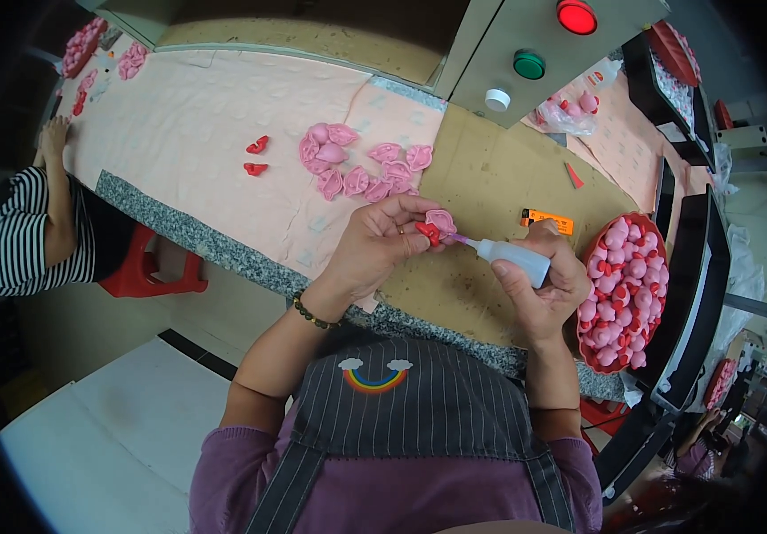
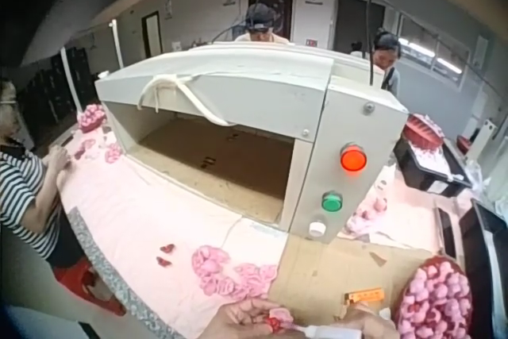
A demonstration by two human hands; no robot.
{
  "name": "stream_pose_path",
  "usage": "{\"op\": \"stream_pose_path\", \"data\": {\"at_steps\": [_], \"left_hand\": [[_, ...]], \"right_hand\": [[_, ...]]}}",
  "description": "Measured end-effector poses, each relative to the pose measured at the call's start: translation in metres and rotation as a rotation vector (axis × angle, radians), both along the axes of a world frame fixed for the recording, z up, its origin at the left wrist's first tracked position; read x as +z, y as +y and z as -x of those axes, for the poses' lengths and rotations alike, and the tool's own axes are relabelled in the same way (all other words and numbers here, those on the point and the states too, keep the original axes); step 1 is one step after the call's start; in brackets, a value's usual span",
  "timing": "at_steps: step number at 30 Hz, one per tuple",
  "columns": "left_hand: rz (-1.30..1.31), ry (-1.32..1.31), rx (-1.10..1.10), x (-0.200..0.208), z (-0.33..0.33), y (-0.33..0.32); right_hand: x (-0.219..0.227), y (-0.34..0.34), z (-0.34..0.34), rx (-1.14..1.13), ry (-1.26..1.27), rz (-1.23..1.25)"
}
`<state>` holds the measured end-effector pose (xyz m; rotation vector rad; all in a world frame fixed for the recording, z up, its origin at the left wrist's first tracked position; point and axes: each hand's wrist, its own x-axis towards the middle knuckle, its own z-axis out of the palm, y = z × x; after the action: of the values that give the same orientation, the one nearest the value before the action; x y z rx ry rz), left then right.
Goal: Applying glue to small pink toy components and assembling them at a factory workbench.
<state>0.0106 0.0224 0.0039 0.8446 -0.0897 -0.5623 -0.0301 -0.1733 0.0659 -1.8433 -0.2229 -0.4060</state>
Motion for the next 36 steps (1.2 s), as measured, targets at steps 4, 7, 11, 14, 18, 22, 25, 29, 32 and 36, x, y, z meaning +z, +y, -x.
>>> {"op": "stream_pose_path", "data": {"at_steps": [4, 7, 11, 14, 18, 22, 25, 29, 32, 36], "left_hand": [[-0.006, -0.030, -0.040, 0.0006, -0.0002, 0.0016], [-0.043, -0.034, -0.044, 0.0033, -0.0001, 0.0011], [-0.056, -0.040, -0.052, 0.0027, -0.0001, 0.0012], [-0.061, -0.053, -0.062, 0.0025, -0.0005, 0.0014], [-0.060, -0.057, -0.057, 0.0016, -0.0009, 0.0012], [-0.059, -0.064, -0.062, 0.0013, -0.0010, 0.0014], [0.009, -0.044, -0.054, -0.0011, -0.0013, 0.0032], [0.187, 0.116, -0.031, -0.0010, -0.0031, 0.0061], [0.208, 0.123, -0.039, -0.0030, -0.0035, 0.0062], [0.215, 0.102, -0.031, -0.0047, -0.0021, 0.0064]], "right_hand": [[0.0002, 0.0000, 0.0004, -0.021, 0.020, -0.009], [-0.0004, 0.0012, -0.0004, 0.000, 0.006, 0.019], [-0.0001, 0.0037, -0.0012, 0.009, 0.007, 0.031], [-0.0022, 0.0037, -0.0020, 0.013, 0.006, 0.041], [-0.0023, 0.0040, -0.0027, 0.008, 0.008, 0.054], [-0.0027, 0.0019, -0.0021, -0.013, 0.008, 0.043], [-0.0021, -0.0002, -0.0028, -0.011, -0.005, 0.037], [-0.0022, -0.0013, -0.0021, -0.001, -0.031, -0.008], [-0.0029, 0.0001, -0.0021, 0.014, -0.042, -0.004], [-0.0022, 0.0018, -0.0015, 0.021, -0.014, 0.011]]}}
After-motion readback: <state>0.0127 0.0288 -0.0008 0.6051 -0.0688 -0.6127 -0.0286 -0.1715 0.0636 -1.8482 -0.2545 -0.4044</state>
